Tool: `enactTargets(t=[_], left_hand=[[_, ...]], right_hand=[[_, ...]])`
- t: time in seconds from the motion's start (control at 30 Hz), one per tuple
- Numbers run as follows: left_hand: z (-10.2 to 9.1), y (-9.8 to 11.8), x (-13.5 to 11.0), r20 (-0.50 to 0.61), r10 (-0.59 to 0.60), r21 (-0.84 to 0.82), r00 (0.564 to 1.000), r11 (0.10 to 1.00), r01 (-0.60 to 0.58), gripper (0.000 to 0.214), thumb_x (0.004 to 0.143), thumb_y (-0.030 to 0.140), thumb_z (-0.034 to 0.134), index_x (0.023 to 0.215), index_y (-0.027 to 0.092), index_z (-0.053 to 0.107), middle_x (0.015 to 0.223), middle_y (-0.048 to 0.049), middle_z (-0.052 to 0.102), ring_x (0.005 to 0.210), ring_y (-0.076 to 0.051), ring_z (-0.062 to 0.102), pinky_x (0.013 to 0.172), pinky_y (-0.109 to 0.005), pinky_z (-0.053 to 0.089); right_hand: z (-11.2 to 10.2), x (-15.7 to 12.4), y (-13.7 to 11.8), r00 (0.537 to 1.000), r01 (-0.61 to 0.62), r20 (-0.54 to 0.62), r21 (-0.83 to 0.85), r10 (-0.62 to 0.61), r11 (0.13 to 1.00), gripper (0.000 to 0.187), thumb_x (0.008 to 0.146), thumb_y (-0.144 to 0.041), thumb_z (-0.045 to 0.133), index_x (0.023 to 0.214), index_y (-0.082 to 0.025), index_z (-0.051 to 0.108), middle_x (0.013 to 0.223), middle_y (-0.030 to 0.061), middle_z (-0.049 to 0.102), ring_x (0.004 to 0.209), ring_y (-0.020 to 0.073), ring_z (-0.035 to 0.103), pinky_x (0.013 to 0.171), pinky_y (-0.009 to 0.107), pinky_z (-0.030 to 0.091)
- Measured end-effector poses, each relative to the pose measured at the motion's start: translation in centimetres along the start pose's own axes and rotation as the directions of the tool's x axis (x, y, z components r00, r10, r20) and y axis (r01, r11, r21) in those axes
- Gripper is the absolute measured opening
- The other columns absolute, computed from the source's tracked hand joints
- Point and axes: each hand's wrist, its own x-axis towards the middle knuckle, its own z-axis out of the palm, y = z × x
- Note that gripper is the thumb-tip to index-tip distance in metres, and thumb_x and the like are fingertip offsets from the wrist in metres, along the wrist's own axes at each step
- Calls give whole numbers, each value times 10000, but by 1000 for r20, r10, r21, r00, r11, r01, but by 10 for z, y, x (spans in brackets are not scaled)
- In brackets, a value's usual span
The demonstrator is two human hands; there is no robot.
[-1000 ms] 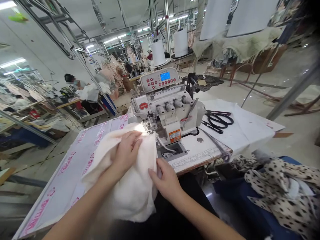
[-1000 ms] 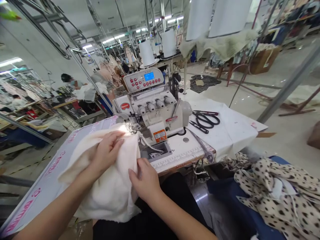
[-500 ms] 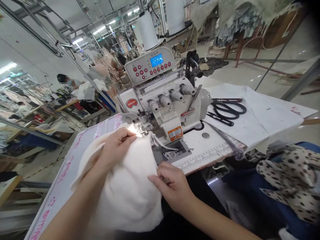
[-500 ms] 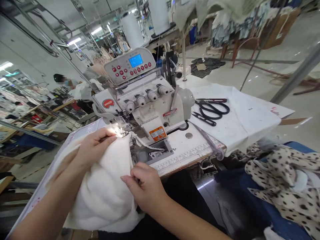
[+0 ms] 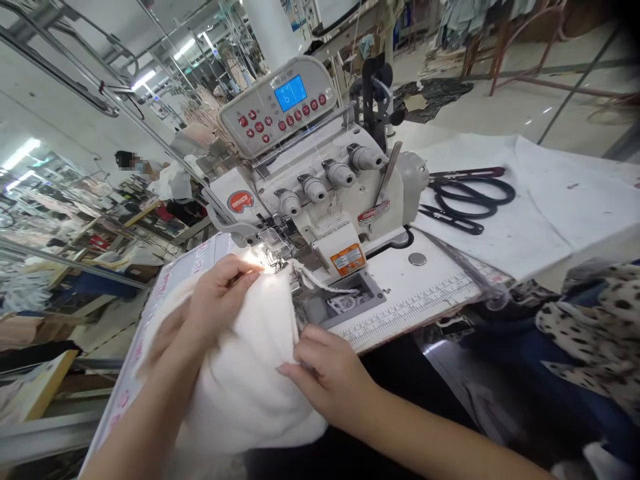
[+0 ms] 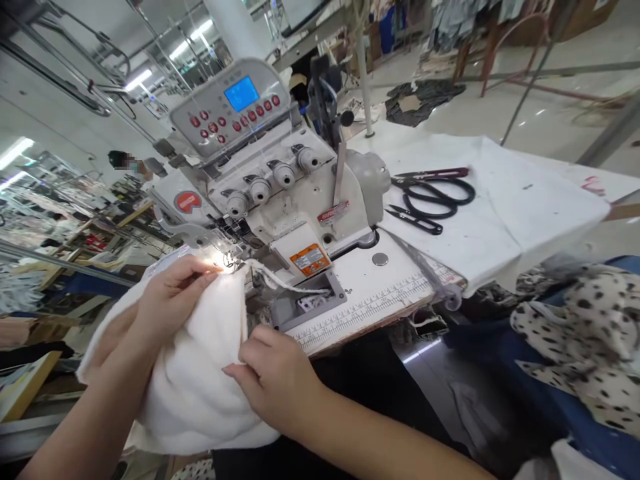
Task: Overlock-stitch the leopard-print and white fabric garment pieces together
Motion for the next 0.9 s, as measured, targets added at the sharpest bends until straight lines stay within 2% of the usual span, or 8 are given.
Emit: enactTargets(t=[0.1, 0.13, 0.2, 0.3, 0.4, 0.47, 0.7, 0.9], left_hand=[[0, 9, -13, -69, 221, 285, 973, 939, -194, 209, 804, 157, 475, 920, 231, 633, 966, -45, 566, 917, -187, 503, 814, -327, 406], [-1, 12, -17, -42, 280, 341, 959, 906, -249, 250, 803, 133, 463, 966, 235, 621, 1018, -48, 561, 946, -193, 493, 838, -340, 402], [-3, 19, -25, 52, 327, 345, 943, 881, -325, 320, 807, 103, 437, 1067, 230, 574, 1088, -46, 560, 976, -190, 489, 863, -345, 401], [-5, 30, -32, 146, 251, 262, 957, 923, -282, 340, 820, 135, 437, 1137, 219, 527, 1136, -40, 556, 1014, -190, 483, 880, -345, 402], [-1, 38, -35, 112, 147, 199, 983, 966, -167, 312, 834, 196, 442, 1130, 212, 541, 1157, -46, 542, 1039, -200, 470, 890, -358, 397], [4, 40, -35, 64, 119, 155, 991, 980, -127, 305, 847, 200, 423, 1124, 214, 550, 1151, -45, 545, 1041, -195, 470, 893, -357, 399], [6, 31, -32, 16, 131, 41, 991, 990, -132, 288, 860, 180, 413, 1092, 226, 577, 1121, -28, 568, 1043, -172, 479, 913, -337, 402], [5, 20, -21, 32, 139, 34, 990, 990, -140, 302, 875, 195, 382, 1109, 227, 570, 1124, -30, 564, 1041, -174, 472, 914, -346, 395]], right_hand=[[6, -3, 11, 1000, -8, 30, -91, 10, 996, 293, 849, -246, 470, 569, -182, 412, 664, -14, 371, 592, 112, 401, 536, 235, 324], [6, -4, 13, 999, -9, 38, -109, 13, 994, 289, 850, -245, 467, 572, -183, 417, 669, -13, 374, 597, 114, 404, 540, 238, 326], [1, -4, 12, 998, -17, 56, -118, 24, 993, 288, 844, -237, 481, 569, -183, 414, 667, -14, 378, 601, 115, 413, 540, 239, 326], [-20, 2, 2, 994, -53, 99, -37, 56, 998, 315, 824, -244, 534, 548, -184, 394, 636, -27, 375, 569, 103, 417, 513, 228, 319], [-44, 8, -12, 988, -114, 111, 29, 111, 993, 338, 800, -287, 583, 538, -190, 392, 600, -33, 389, 540, 102, 423, 484, 224, 322], [-52, 9, -18, 987, -122, 105, -16, 123, 992, 326, 790, -292, 598, 549, -194, 400, 596, -30, 403, 538, 107, 430, 476, 227, 322], [-32, -5, -9, 990, -6, 132, -243, 40, 970, 276, 831, -195, 515, 581, -188, 397, 622, -20, 387, 536, 100, 418, 488, 229, 316], [-31, 13, -1, 994, 8, 104, -296, 23, 955, 278, 833, -209, 494, 572, -193, 402, 615, -18, 380, 540, 114, 408, 495, 239, 317]])
